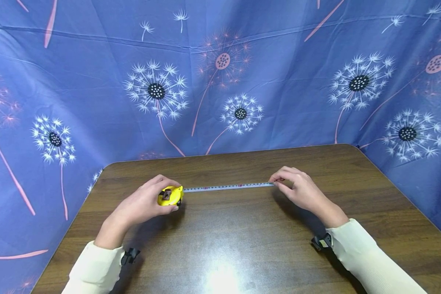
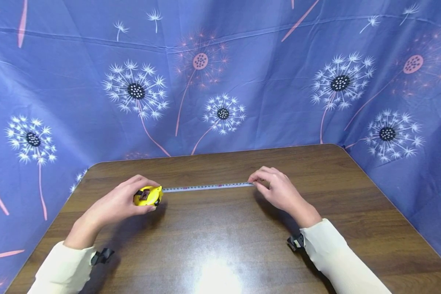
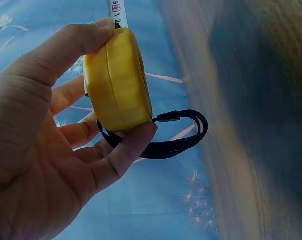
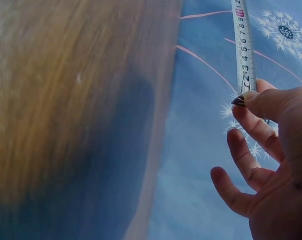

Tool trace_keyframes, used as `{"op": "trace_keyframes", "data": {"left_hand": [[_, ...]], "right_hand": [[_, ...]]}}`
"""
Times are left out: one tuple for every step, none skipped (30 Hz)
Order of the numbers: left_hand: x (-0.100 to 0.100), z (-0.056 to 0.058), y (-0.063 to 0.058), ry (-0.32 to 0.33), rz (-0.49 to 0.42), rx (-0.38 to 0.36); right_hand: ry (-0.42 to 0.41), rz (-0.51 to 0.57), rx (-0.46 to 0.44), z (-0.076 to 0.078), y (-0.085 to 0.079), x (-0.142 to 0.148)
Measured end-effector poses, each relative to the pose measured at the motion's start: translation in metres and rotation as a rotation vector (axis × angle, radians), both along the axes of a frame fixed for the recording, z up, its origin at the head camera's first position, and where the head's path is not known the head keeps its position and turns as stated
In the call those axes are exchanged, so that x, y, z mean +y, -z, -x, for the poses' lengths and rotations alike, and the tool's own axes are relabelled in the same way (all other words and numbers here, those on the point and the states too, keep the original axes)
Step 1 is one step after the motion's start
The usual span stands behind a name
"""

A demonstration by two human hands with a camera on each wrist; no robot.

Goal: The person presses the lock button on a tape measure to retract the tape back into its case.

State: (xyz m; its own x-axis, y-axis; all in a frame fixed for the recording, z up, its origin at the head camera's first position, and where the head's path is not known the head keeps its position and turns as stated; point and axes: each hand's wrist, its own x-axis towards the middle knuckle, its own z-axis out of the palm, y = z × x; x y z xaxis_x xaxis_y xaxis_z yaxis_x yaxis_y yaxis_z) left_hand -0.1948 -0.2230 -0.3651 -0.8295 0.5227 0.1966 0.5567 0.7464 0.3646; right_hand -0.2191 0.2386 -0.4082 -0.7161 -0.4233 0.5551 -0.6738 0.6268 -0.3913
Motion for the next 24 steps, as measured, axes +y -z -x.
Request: {"op": "trace_keyframes", "data": {"left_hand": [[0.0004,0.0000,0.0001,-0.001,0.000,-0.003],[0.0009,-0.0001,0.0001,-0.002,0.001,-0.006],[0.0013,0.0000,0.0001,-0.003,0.001,-0.008],[0.0018,0.0001,0.0001,-0.003,0.001,-0.009],[0.0023,0.0003,0.0000,-0.002,0.000,-0.009],[0.0027,0.0005,0.0000,-0.001,-0.001,-0.008],[0.0032,0.0006,-0.0001,0.001,-0.001,-0.006],[0.0036,0.0008,-0.0001,0.002,-0.003,-0.004],[0.0040,0.0010,0.0001,0.003,-0.004,-0.003],[0.0043,0.0012,0.0002,0.004,-0.006,-0.001],[0.0046,0.0014,0.0002,0.003,-0.007,-0.001],[0.0050,0.0015,0.0002,0.001,-0.007,0.000],[0.0054,0.0016,0.0002,0.000,-0.007,0.000],[0.0059,0.0018,0.0001,-0.001,-0.008,0.001],[0.0063,0.0020,0.0000,-0.002,-0.008,0.001],[0.0069,0.0018,-0.0002,-0.003,-0.009,0.000],[0.0074,0.0019,-0.0004,-0.004,-0.009,-0.001],[0.0080,0.0019,-0.0007,-0.003,-0.010,-0.002],[0.0085,0.0018,-0.0010,-0.003,-0.010,-0.004],[0.0088,0.0018,-0.0012,-0.003,-0.010,-0.005],[0.0092,0.0017,-0.0015,-0.003,-0.011,-0.006],[0.0094,0.0018,-0.0016,-0.002,-0.012,-0.007],[0.0096,0.0019,-0.0018,-0.001,-0.012,-0.007],[0.0099,0.0019,-0.0020,-0.001,-0.011,-0.006]], "right_hand": [[0.000,0.001,0.002,0.0000,0.0001,-0.0005],[0.001,0.002,0.004,0.0001,0.0002,-0.0011],[0.002,0.003,0.005,0.0003,0.0004,-0.0016],[0.002,0.005,0.008,0.0004,0.0005,-0.0022],[0.002,0.007,0.008,0.0005,0.0006,-0.0027],[0.003,0.009,0.007,0.0006,0.0007,-0.0032],[0.004,0.010,0.007,0.0006,0.0008,-0.0036],[0.006,0.011,0.008,0.0008,0.0009,-0.0041],[0.009,0.011,0.008,0.0010,0.0010,-0.0044],[0.010,0.012,0.007,0.0010,0.0010,-0.0048],[0.012,0.013,0.006,0.0011,0.0010,-0.0053],[0.014,0.014,0.008,0.0013,0.0011,-0.0057],[0.015,0.015,0.009,0.0015,0.0012,-0.0060],[0.016,0.017,0.009,0.0018,0.0013,-0.0064],[0.017,0.018,0.011,0.0020,0.0013,-0.0067],[0.017,0.019,0.012,0.0022,0.0014,-0.0073],[0.016,0.020,0.012,0.0024,0.0016,-0.0076],[0.015,0.021,0.012,0.0025,0.0018,-0.0079],[0.013,0.022,0.011,0.0025,0.0019,-0.0083],[0.011,0.023,0.010,0.0026,0.0020,-0.0086],[0.011,0.021,0.011,0.0028,0.0022,-0.0090],[0.009,0.019,0.010,0.0028,0.0023,-0.0093],[0.007,0.019,0.008,0.0028,0.0024,-0.0096],[0.007,0.018,0.008,0.0029,0.0024,-0.0100]]}}
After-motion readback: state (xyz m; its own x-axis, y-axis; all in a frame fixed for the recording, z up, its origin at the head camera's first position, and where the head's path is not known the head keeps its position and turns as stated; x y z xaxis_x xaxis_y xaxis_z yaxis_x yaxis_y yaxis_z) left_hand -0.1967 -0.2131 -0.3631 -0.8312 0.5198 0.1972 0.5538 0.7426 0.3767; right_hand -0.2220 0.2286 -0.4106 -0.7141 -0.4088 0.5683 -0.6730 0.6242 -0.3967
